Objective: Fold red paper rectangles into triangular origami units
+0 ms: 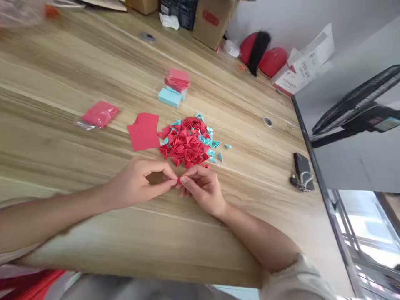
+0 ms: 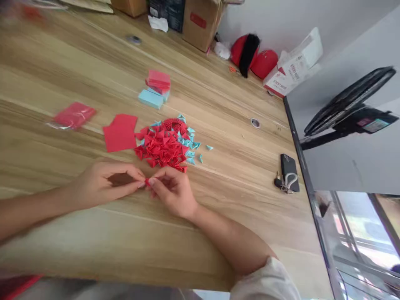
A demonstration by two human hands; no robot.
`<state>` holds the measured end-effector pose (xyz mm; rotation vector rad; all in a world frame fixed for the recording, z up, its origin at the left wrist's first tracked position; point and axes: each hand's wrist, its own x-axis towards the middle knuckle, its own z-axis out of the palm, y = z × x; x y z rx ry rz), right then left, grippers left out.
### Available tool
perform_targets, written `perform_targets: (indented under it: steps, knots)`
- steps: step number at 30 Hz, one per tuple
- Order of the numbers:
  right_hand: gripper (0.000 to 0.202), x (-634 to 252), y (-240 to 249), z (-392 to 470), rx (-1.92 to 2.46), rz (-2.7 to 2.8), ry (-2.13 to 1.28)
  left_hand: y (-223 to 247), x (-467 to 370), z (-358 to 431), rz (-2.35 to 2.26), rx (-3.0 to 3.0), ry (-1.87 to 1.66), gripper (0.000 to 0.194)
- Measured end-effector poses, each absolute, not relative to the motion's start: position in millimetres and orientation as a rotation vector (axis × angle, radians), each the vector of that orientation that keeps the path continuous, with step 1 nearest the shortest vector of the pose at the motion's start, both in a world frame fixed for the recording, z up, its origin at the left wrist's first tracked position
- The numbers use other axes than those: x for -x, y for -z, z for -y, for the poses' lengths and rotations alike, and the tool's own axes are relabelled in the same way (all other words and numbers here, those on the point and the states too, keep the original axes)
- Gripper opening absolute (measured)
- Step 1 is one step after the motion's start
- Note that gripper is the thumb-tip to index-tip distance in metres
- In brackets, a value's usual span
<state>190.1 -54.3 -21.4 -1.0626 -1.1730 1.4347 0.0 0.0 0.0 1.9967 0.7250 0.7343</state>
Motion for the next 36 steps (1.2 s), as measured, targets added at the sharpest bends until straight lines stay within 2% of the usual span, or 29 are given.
perform_targets:
  steps: [7,20,33,36]
  knots:
    - [0.027,-189.7,20.4,54.2,1.059,1.169,-1.432,-2.5,-5.1,-0.8,-0.721,-1.821,-0.647,0.011]
    - [0.027,-190.2,18.0,52.1,1.039,1.163,-1.463,1.0,-0.8,-4.0,-0.622,-1.956,-0.749,0.013]
    - [0.025,-189.4,18.6,52.8,1.132,1.185,-1.439,2.2,-4.9,-3.6,-0.778,-1.615,-0.642,0.002]
    - [0.025,-189.9,18.5,52.5,1.143,1.195,-1.448,2.7,-5.8,-2.9,-0.81,-1.597,-0.632,0.006]
